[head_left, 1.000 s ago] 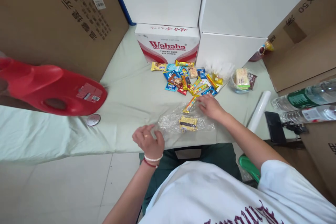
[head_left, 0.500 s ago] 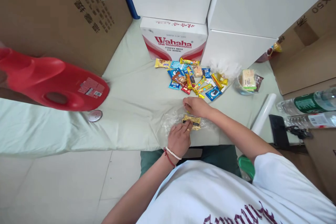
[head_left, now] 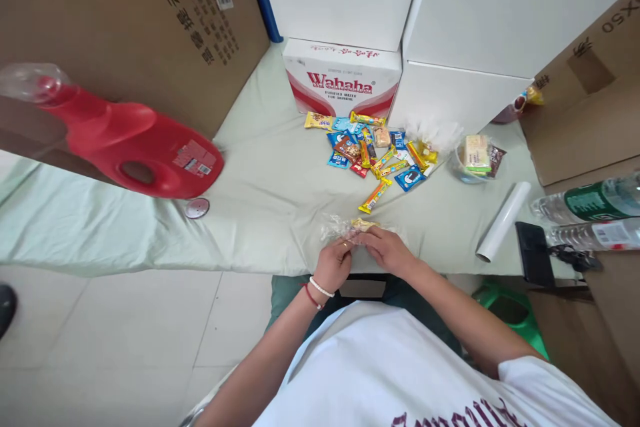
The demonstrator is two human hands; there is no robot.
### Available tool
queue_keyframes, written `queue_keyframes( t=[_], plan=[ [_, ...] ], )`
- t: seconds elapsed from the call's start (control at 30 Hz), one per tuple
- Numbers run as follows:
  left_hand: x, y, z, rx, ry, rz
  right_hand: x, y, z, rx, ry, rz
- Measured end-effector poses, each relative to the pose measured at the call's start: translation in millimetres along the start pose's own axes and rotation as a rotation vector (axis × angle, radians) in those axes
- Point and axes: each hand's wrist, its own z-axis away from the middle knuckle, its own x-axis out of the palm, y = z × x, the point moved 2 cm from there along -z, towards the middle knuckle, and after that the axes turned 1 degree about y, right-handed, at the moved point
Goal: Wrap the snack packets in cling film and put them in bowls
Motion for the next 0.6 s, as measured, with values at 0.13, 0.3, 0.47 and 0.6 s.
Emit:
queue_keyframes(
  t=[0.13, 0.3, 0.47, 0.6],
  plan=[
    [-6.2, -26, -2, -0.254, 0.236, 0.346, 8, -4, -1, 0.11, -0.056, -0.01],
    [-38.2, -54, -12, -0.649, 0.653, 0.341, 14, -3, 1, 0.262, -0.113, -0.027],
    [-61.1, -44, -36, -0.548, 0.594, -0.048, 14, -7, -2, 0.113, -0.188, 0.115],
    [-50.4, -25, -44, -0.45, 0.299, -0.239, 10, -10, -7, 0.111, -0.209, 0.153]
  ],
)
